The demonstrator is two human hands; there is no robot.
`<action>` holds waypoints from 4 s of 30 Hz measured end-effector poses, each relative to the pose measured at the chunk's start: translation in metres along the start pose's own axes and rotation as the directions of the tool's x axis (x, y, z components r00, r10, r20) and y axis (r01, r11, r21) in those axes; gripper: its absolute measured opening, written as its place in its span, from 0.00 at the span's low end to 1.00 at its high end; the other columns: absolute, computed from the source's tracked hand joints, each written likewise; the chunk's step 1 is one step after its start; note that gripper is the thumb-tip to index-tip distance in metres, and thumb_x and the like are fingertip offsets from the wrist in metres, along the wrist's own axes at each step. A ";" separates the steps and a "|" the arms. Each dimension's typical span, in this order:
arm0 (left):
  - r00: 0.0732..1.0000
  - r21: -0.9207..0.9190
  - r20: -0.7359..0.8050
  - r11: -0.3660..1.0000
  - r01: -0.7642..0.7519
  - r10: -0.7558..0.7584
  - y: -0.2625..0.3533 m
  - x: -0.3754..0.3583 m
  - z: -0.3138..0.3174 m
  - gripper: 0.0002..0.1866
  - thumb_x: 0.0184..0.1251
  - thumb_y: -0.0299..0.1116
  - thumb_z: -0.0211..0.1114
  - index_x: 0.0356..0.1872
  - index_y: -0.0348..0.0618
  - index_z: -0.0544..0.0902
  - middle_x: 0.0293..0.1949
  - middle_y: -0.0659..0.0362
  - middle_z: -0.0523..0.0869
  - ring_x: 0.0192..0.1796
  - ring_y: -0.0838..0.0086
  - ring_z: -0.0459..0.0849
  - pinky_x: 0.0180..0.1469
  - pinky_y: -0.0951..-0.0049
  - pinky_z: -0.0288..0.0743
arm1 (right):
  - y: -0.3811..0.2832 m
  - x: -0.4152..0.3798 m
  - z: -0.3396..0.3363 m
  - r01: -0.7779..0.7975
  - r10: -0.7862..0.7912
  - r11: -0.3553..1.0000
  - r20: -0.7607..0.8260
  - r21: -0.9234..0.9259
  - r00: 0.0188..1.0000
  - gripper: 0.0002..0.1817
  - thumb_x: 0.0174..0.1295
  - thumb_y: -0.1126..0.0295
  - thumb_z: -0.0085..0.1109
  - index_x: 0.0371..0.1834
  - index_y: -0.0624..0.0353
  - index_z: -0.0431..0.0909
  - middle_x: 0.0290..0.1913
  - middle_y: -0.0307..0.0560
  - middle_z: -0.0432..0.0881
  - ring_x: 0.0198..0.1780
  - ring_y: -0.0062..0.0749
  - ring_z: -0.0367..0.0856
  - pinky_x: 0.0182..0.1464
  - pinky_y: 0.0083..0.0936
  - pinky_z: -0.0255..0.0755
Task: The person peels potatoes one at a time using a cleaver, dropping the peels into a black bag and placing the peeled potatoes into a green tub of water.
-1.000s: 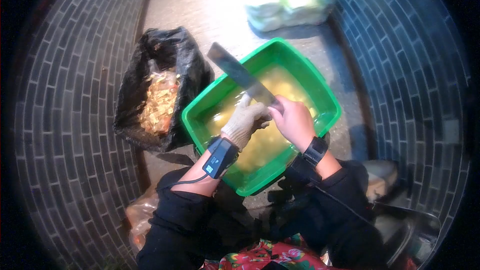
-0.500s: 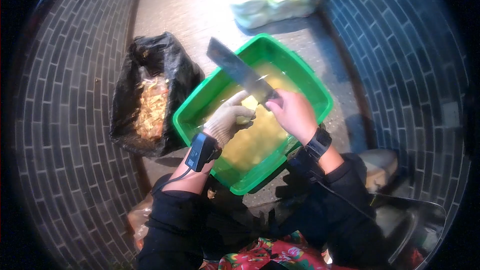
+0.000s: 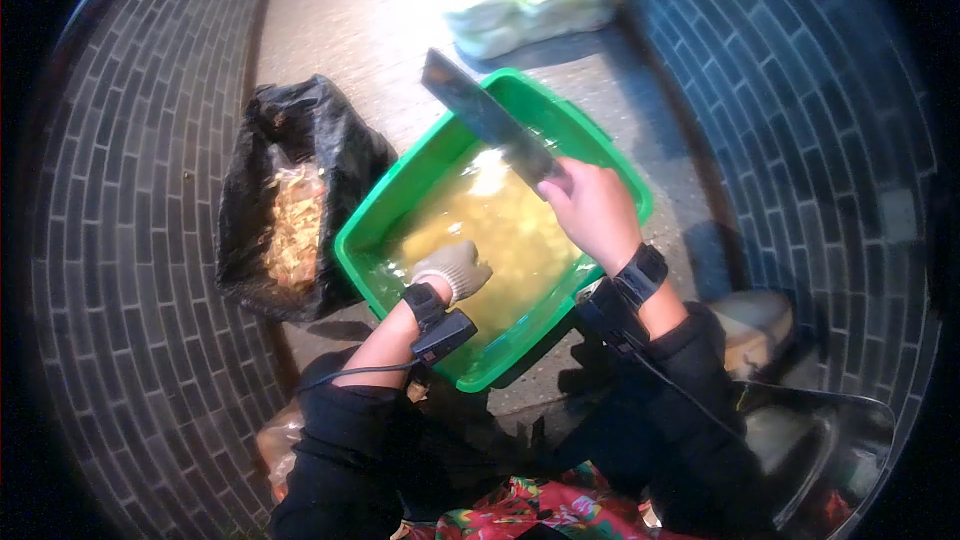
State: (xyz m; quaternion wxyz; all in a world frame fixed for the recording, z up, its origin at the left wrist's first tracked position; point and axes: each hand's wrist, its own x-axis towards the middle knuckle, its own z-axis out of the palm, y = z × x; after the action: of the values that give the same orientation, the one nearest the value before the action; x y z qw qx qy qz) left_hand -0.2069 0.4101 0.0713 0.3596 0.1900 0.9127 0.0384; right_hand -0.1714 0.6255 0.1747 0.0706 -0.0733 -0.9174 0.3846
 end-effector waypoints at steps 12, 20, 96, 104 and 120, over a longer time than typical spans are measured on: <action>0.967 -0.808 -0.253 0.540 -0.234 0.040 -0.017 -0.010 -0.058 0.32 0.50 0.31 0.78 0.57 0.33 0.76 0.52 0.51 0.82 0.54 0.67 0.81 0.55 0.71 0.76 | -0.001 0.001 -0.005 -0.004 0.004 1.000 -0.019 -0.009 1.000 0.08 0.59 0.67 0.62 0.33 0.60 0.80 0.30 0.58 0.83 0.35 0.58 0.82 0.38 0.49 0.75; 0.962 -0.956 -0.248 -0.188 -0.224 0.112 -0.010 -0.021 -0.072 0.33 0.47 0.12 0.57 0.62 0.33 0.69 0.57 0.51 0.76 0.55 0.64 0.80 0.56 0.69 0.78 | -0.009 -0.001 0.006 -0.004 -0.015 0.976 0.087 0.216 0.996 0.12 0.59 0.67 0.64 0.40 0.64 0.82 0.34 0.55 0.87 0.35 0.50 0.86 0.40 0.39 0.78; 0.998 -0.500 -0.014 0.865 0.044 -0.060 -0.087 0.262 0.102 0.34 0.67 0.54 0.57 0.71 0.50 0.68 0.65 0.41 0.75 0.66 0.47 0.74 0.67 0.57 0.69 | 0.038 0.029 -0.067 -0.450 0.510 0.589 0.123 0.671 0.852 0.13 0.66 0.75 0.60 0.52 0.67 0.79 0.45 0.46 0.87 0.44 0.23 0.83 0.48 0.23 0.76; 0.998 -0.550 -0.017 0.834 0.038 -0.056 -0.057 0.260 0.111 0.34 0.67 0.53 0.57 0.72 0.50 0.67 0.65 0.41 0.74 0.67 0.47 0.74 0.67 0.57 0.68 | 0.036 0.031 -0.061 -0.516 0.521 0.594 0.194 0.617 0.831 0.12 0.66 0.76 0.58 0.51 0.68 0.79 0.45 0.48 0.87 0.46 0.26 0.84 0.50 0.24 0.77; 0.990 -0.580 -0.068 0.812 0.063 -0.126 -0.018 0.257 0.124 0.35 0.67 0.53 0.58 0.73 0.51 0.65 0.67 0.41 0.73 0.67 0.47 0.73 0.68 0.58 0.68 | 0.044 0.029 -0.053 -0.409 0.459 0.623 0.112 0.666 0.881 0.11 0.66 0.76 0.58 0.49 0.68 0.80 0.42 0.49 0.88 0.42 0.23 0.84 0.45 0.24 0.76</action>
State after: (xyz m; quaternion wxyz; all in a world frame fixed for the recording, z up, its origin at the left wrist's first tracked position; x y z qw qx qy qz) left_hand -0.3016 0.4819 -0.1891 0.3540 0.0243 0.8839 0.3046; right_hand -0.1861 0.6980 0.1825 0.0286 -0.2749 -0.6670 0.6919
